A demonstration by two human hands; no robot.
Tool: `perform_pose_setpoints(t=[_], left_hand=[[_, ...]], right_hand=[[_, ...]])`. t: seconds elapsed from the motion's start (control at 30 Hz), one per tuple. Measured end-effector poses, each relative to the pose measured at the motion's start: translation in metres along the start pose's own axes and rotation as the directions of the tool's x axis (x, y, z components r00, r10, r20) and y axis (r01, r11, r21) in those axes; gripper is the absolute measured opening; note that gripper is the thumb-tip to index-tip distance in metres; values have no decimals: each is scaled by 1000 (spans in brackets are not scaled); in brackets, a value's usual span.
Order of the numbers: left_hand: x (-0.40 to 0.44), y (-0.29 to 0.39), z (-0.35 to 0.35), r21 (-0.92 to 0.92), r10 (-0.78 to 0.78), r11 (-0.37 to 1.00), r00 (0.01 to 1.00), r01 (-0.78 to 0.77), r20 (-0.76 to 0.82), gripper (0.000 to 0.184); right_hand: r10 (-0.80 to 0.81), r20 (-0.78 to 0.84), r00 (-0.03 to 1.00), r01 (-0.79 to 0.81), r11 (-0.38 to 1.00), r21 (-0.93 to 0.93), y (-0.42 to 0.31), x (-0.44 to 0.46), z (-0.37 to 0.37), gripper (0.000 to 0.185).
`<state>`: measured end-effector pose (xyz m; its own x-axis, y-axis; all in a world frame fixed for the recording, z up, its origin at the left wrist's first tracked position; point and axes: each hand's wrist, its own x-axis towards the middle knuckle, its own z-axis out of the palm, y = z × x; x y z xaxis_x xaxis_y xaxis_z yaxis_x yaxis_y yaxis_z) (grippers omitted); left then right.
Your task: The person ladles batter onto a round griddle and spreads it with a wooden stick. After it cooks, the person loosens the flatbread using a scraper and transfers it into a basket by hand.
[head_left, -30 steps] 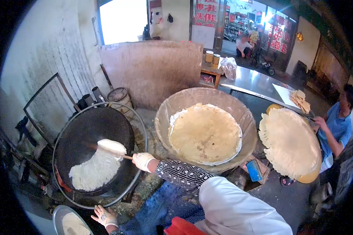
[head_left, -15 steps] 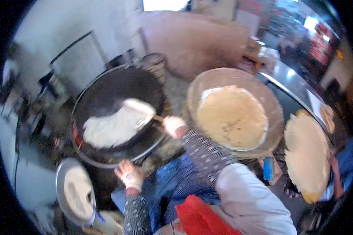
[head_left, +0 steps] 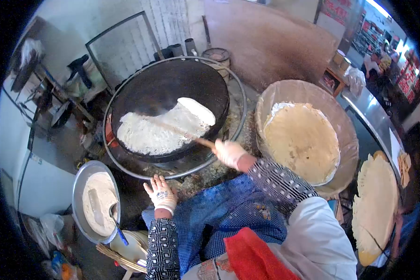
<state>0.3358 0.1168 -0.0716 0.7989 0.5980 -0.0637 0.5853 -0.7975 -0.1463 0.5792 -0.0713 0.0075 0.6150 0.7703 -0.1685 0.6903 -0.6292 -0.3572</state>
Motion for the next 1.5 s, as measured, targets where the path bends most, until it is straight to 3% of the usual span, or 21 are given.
perform_pose_setpoints(t=[0.07, 0.1, 0.2, 0.23, 0.37, 0.5, 0.6, 0.73, 0.8, 0.9, 0.97, 1.03, 1.13, 1.17, 1.2, 1.23, 1.27, 1.3, 1.33, 1.4, 1.5], left_hand=[[-2, -5, 2, 24, -18, 1000, 1000, 19, -11, 70], [-2, -7, 2, 26, -21, 999, 1000, 22, -23, 69], [3, -17, 8, 11, -33, 999, 999, 34, -39, 68], [3, -19, 7, 22, -37, 999, 999, 37, -17, 68], [14, -23, -4, 40, -106, 994, 993, 104, 54, 65], [17, -26, -12, 37, -131, 991, 987, 128, 94, 62], [16, -33, -4, 28, -132, 991, 991, 132, 26, 59], [17, -39, 3, 0, -180, 984, 984, 180, -15, 59], [19, -43, 7, -21, -213, 977, 977, 213, 11, 59], [21, -47, 11, -7, -253, 968, 967, 253, 14, 56], [26, -48, 11, -21, -280, 959, 959, 281, 35, 56], [37, -55, 16, -72, -307, 946, 945, 316, 112, 57], [32, -64, -9, -100, -304, 945, 950, 311, 75, 52], [40, -76, 3, -83, -278, 956, 960, 281, 39, 49], [34, -73, -3, -95, -276, 955, 960, 279, 46, 48], [29, -69, -9, -107, -274, 955, 960, 278, 52, 48], [22, -44, -31, -196, -251, 951, 967, 239, -36, 48], [13, -31, -28, -253, -199, 955, 969, 158, -147, 48], [13, -20, 7, -269, -140, 961, 946, 59, -293, 46], [-6, 28, -1, -262, -33, 964, 969, -33, -244, 47], [-32, 77, -15, -149, 185, 968, 976, -201, -118, 72]], right_hand=[[-80, 139, 987, 91, 993, -73, 9, -2, 29, 32], [-18, -78, 997, 16, 1000, -26, 46, 18, 73, 28], [150, -211, 966, -175, 979, -104, 74, 42, 31, 28], [134, -272, 953, -168, 980, -108, 76, 50, 31, 31], [26, -154, 988, -47, 989, -139, 50, 45, 23, 33], [115, -348, 930, -185, 967, -177, 82, 67, 33, 32], [31, -291, 956, -70, 990, -122, 58, 54, 28, 29], [-98, -135, 986, 59, 962, -266, 52, 26, 40, 29], [102, -262, 960, -150, 974, -171, 99, 53, 42, 30], [1, -351, 936, -124, 936, -329, 93, 57, 31, 35], [-1, -292, 956, -33, 994, -109, 93, 45, 39, 35], [6, -274, 962, -111, 924, -367, 104, 50, 50, 33], [4, -346, 938, -77, 978, -196, 107, 52, 37, 31], [26, -258, 966, -71, 983, -167, 89, 50, 29, 26], [-159, -151, 976, 73, 883, -463, 74, 42, 25, 23], [-304, -58, 951, 222, 801, -555, 45, 15, 5, 22], [-185, -94, 978, 134, 908, -398, 26, -9, -8, 22], [-251, -89, 964, 205, 913, -352, 59, 10, 39, 24], [-60, -75, 995, 53, 995, -81, 53, 5, 37, 28], [80, -322, 943, -89, 996, -14, 74, 16, 46, 31], [109, -289, 951, -97, 994, 55, 51, 18, 31, 30]])
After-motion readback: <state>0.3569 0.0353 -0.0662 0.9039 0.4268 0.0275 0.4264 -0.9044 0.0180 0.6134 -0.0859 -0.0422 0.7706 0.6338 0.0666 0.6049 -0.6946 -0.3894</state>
